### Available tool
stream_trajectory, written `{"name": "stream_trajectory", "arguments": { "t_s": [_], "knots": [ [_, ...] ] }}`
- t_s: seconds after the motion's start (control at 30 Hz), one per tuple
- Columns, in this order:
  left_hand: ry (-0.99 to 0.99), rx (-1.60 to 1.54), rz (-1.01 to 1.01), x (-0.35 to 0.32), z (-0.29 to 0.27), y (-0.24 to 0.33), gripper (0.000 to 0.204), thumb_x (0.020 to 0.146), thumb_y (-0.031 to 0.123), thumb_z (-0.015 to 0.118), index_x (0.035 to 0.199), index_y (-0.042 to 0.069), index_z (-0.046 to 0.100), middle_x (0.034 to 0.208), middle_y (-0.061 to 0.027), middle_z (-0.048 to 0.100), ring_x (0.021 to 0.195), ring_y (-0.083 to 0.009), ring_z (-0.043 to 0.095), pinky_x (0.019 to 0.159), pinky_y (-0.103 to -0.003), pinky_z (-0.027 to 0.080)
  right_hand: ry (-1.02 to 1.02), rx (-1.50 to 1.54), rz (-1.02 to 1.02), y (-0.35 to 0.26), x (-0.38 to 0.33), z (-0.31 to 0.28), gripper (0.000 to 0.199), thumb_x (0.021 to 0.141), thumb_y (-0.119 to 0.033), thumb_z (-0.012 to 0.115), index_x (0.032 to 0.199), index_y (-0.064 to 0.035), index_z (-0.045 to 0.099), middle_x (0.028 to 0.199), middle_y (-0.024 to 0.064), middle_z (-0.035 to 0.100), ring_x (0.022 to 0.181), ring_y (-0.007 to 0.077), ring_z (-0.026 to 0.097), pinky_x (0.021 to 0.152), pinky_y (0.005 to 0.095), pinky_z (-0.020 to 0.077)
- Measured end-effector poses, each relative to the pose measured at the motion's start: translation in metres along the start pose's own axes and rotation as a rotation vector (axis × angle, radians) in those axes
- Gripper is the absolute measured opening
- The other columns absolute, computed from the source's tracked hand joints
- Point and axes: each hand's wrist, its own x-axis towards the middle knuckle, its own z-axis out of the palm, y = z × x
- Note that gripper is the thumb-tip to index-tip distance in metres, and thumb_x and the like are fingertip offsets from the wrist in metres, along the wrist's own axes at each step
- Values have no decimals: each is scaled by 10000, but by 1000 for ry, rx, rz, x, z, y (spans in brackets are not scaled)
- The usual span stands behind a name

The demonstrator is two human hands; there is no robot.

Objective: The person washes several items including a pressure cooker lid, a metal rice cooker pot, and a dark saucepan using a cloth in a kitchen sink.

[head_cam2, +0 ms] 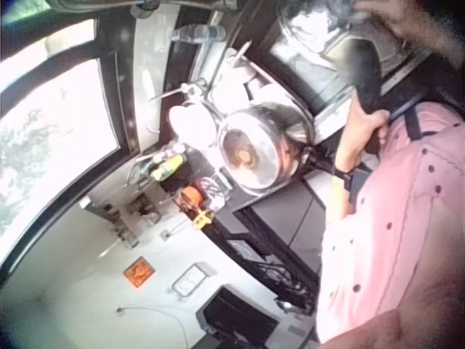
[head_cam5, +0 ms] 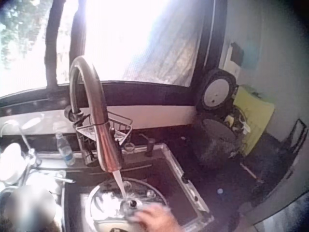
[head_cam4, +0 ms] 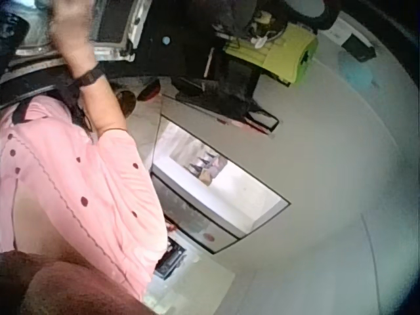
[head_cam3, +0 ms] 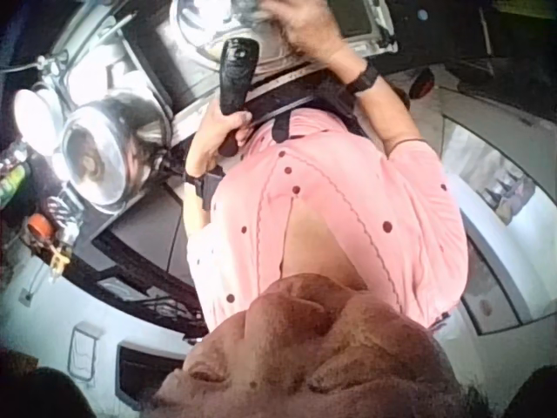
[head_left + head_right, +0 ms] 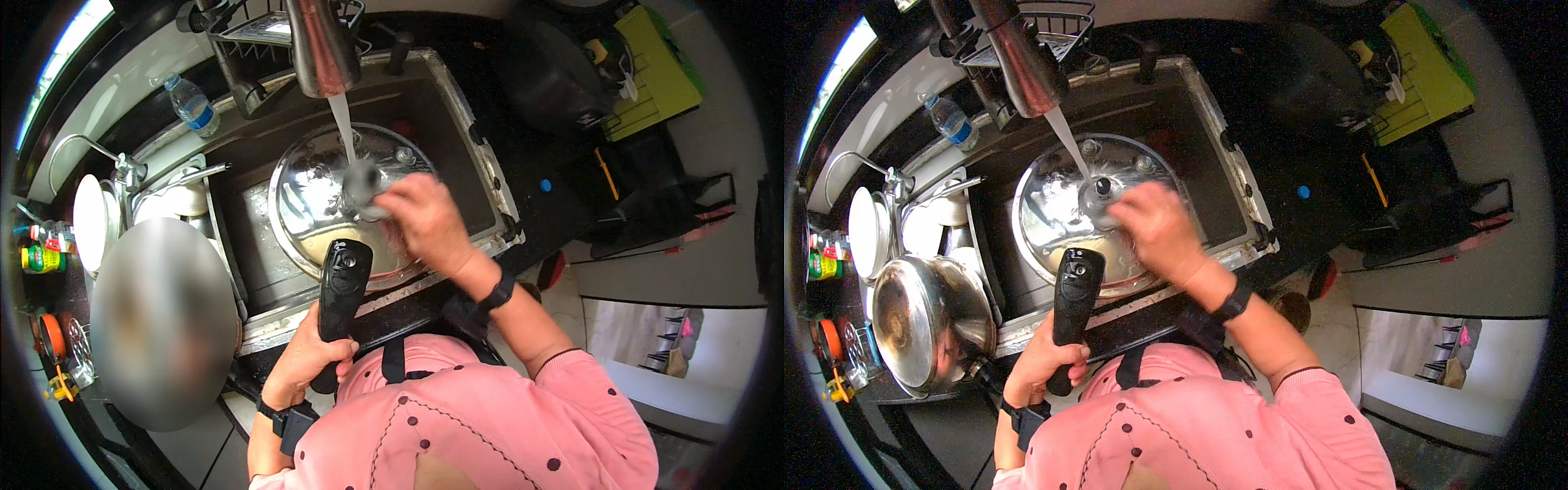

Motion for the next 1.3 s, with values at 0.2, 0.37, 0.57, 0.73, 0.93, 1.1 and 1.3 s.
{"name": "stream_trajectory", "arguments": {
  "t_s": [0.2,0.37,0.57,0.73,0.93,1.1,1.3],
  "knots": [
    [-13,36,24,-4,9,6,610,665,-62,597,1207,21,330,649,-76,490,420,-147,480,380,-302,407,-63,87,56,11,14,-8,174,737,6,611,900,-43,650,879,94,571,856,296,540,752,368,465],
    [21,54,74,-1,17,-3,634,652,-51,603,1220,28,331,599,-74,491,408,-153,477,367,-306,406,-99,171,102,60,26,7,231,719,47,601,914,-64,658,871,89,575,865,296,545,758,371,462],
    [25,2,34,11,39,-5,566,683,-57,600,1187,8,348,672,-58,496,441,-135,497,395,-285,419,-462,371,-204,79,74,8,244,720,54,565,825,-121,699,863,50,585,880,270,539,786,349,452],
    [47,-73,92,18,56,-9,557,691,-63,588,1188,15,349,664,-65,504,440,-140,498,395,-290,423,-410,231,-76,117,66,1,239,687,94,548,808,-78,661,830,86,584,859,300,548,758,370,455],
    [181,-212,130,22,70,-9,559,701,-58,582,1202,34,351,650,-74,506,436,-142,489,395,-295,432,-519,175,-93,114,21,-37,250,654,99,565,829,-58,650,844,102,577,886,307,545,750,383,465],
    [228,-413,151,23,78,-12,436,710,-51,557,1113,44,420,605,-73,442,414,-146,426,373,-294,363,-687,-230,-24,139,31,-49,255,714,45,580,939,-51,654,883,125,586,929,316,552,781,390,484],
    [176,-528,181,15,89,-25,392,718,-28,550,1093,18,446,599,-68,433,415,-131,413,372,-293,371,-372,308,-222,150,108,-6,295,778,49,541,1054,-23,616,1047,148,615,958,306,601,834,363,493]
  ]
}}
